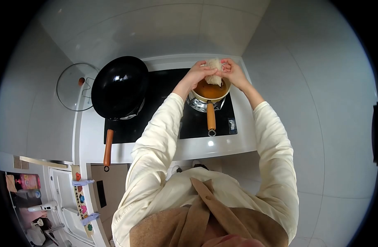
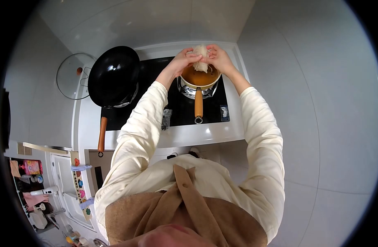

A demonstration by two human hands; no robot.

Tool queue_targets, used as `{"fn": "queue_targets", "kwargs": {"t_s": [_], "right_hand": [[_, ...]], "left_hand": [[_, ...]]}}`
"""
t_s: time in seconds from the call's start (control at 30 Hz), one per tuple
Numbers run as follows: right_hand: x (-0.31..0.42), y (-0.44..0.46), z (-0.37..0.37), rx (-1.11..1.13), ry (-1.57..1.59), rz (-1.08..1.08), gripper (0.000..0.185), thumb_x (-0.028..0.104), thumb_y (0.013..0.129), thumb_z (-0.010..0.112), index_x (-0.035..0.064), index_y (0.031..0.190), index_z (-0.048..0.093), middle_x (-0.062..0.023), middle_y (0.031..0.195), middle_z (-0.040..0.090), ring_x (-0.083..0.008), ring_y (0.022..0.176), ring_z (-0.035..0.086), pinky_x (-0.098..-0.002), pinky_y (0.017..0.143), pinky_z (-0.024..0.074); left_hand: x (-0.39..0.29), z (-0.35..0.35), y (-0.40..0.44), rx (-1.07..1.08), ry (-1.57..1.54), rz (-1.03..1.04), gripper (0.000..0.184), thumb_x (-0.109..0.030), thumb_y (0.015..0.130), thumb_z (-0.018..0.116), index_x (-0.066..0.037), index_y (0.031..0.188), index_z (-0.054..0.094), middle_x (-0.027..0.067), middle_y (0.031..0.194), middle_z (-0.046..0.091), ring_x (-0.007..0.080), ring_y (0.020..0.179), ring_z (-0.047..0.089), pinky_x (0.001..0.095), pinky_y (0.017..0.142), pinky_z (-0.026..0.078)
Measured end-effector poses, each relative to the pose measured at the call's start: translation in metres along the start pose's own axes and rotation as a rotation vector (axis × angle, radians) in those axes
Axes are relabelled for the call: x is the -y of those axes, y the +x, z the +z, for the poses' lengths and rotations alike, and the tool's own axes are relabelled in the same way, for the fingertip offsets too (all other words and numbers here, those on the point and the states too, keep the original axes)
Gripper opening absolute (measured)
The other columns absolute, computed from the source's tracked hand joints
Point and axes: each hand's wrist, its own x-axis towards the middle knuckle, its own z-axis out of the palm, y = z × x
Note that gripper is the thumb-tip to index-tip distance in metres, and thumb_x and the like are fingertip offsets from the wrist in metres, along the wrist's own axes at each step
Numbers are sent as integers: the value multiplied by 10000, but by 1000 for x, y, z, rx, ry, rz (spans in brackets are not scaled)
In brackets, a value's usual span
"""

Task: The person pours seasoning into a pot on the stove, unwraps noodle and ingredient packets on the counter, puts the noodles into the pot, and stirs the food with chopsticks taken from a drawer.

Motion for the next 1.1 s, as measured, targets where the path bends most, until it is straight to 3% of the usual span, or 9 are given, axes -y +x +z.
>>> {"fn": "queue_targets", "kwargs": {"t_s": [0.07, 0.17, 0.27, 0.47, 0.77, 0.87, 1.1], "right_hand": [[0, 2, -2, 5, 30, 44, 439, 94, 770, 696, 7, 1124, 451, -39, 876, 592, -87, 809, 563, -209, 731, 460], [-6, 6, -2, -29, 71, -5, 440, 105, 754, 710, -9, 1111, 480, -50, 824, 600, -100, 748, 571, -222, 692, 464], [-6, 9, -6, 33, -27, -47, 375, 91, 797, 669, 1, 1108, 482, -43, 932, 603, -98, 840, 574, -218, 753, 459], [5, 1, -10, 80, 107, 68, 348, 84, 801, 654, 8, 1103, 498, -26, 930, 594, -85, 824, 565, -228, 783, 446], [18, 0, -10, 86, 89, 106, 470, 101, 727, 703, -36, 1127, 499, -40, 868, 605, -102, 817, 571, -227, 762, 455], [15, 0, -12, 48, 134, 57, 557, 142, 704, 734, -12, 1173, 476, -56, 955, 584, -98, 840, 563, -224, 754, 457], [45, -9, -13, 167, -441, -316, 778, 243, 585, 817, 93, 1246, 435, -87, 1171, 451, -174, 982, 524, -294, 801, 446]], "left_hand": [[2, 1, 2, 2, 48, 58, 816, -98, 701, 757, 78, 1311, 245, 158, 1080, 532, 216, 1015, 549, 296, 836, 469], [-6, 11, -9, 17, 156, 111, 791, -55, 698, 744, 81, 1306, 256, 146, 1006, 578, 203, 939, 584, 289, 817, 479], [0, 9, 0, -2, 113, 120, 767, -15, 690, 738, 83, 1295, 276, 124, 921, 609, 189, 866, 608, 283, 796, 487], [-6, 4, -1, -13, 129, 107, 775, -11, 679, 747, 86, 1289, 279, 117, 898, 617, 176, 846, 613, 269, 765, 494], [-8, 2, -2, 55, 142, 83, 789, -25, 677, 752, 85, 1294, 271, 155, 956, 628, 196, 885, 613, 297, 817, 476], [-12, -2, -1, 96, 30, 86, 741, -17, 710, 721, 86, 1293, 275, 158, 967, 629, 199, 910, 606, 303, 828, 471], [-14, -3, 6, 148, 2, 17, 630, -6, 743, 682, 90, 1259, 334, 149, 991, 626, 190, 929, 596, 305, 834, 463]]}}
